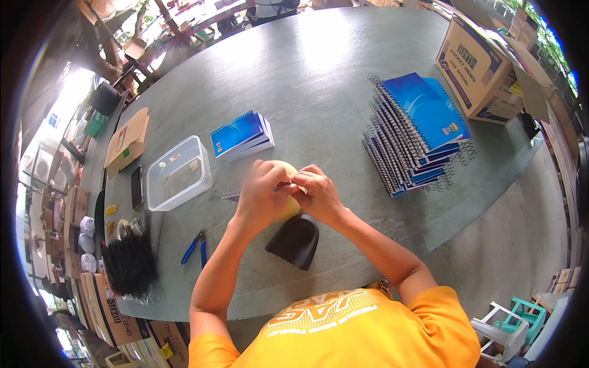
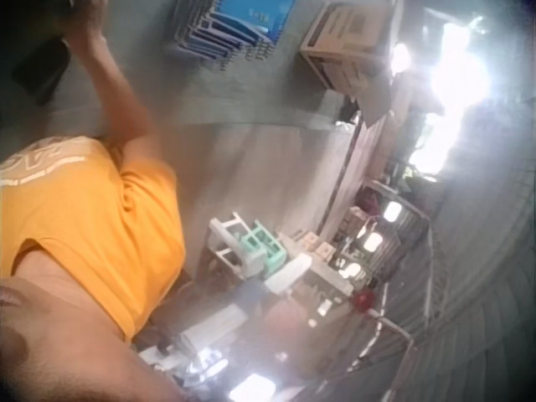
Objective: The person binds notebooks by threading plastic coils through pre-punched holes, cutting the excess coil with pliers, and stacking the finished notebooks.
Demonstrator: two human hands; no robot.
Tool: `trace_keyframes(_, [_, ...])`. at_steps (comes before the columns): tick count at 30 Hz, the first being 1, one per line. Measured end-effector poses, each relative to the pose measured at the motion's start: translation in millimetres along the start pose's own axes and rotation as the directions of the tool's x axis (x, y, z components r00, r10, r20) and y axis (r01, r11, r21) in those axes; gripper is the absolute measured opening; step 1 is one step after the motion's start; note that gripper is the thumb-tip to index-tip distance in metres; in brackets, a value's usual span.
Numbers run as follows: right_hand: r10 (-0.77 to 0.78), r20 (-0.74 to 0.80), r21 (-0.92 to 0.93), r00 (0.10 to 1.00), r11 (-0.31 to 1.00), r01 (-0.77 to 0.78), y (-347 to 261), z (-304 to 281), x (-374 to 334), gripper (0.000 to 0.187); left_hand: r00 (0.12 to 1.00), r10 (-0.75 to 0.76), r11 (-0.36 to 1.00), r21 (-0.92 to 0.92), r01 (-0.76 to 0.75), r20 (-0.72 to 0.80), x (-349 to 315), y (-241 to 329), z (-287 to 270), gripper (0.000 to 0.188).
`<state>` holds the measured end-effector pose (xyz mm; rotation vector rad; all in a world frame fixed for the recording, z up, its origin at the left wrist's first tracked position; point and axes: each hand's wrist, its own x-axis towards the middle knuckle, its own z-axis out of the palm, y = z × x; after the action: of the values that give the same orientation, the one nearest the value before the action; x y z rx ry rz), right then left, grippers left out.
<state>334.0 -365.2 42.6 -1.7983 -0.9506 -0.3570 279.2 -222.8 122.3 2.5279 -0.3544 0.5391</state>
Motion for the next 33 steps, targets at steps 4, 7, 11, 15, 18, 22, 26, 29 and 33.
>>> trace_keyframes(4, [0.333,0.155,0.7,0.93,0.627,-0.342,-13,-30,3,0.013,0.994,-0.104,0.994,0.012,0.104,-0.012,3,10,-32,0.045])
trace_keyframes(7, [0.29,-0.034,0.627,0.957,0.751,-0.205,-49,-78,24,0.01,0.962,-0.273,0.804,-0.555,0.213,-0.026,1,7,-58,0.048])
trace_keyframes(11, [0.326,-0.116,0.492,0.938,0.839,-0.231,-72,-116,34,0.011,0.921,-0.353,0.32,-0.946,-0.047,-0.165,24,40,-32,0.034])
trace_keyframes(15, [-0.184,-0.294,-0.253,0.938,0.961,0.11,-83,-207,31,0.026,0.834,-0.149,0.544,-0.748,-0.38,-0.532,87,93,-17,0.027])
trace_keyframes(18, [0.139,-0.692,0.223,0.709,0.974,0.027,-83,-285,29,0.045,0.569,0.647,0.744,0.258,-0.616,-0.507,141,143,-10,0.032])
trace_keyframes(22, [0.378,-0.483,0.358,0.79,0.909,-0.216,-11,-326,37,0.058,0.883,0.467,0.875,0.168,-0.455,-0.042,133,156,93,0.053])
trace_keyframes(26, [0.551,-0.177,0.527,0.816,0.753,-0.394,43,-308,40,0.067,0.963,0.19,0.936,-0.261,-0.237,-0.192,135,146,83,0.067])
trace_keyframes(29, [0.561,0.043,0.527,0.827,0.691,-0.495,36,-299,56,0.073,0.927,-0.28,0.744,-0.667,0.045,-0.25,148,123,101,0.072])
trace_keyframes(33, [0.554,0.15,0.457,0.819,0.695,-0.554,36,-289,72,0.074,0.746,-0.666,0.199,-0.961,0.189,0.009,182,101,133,0.075])
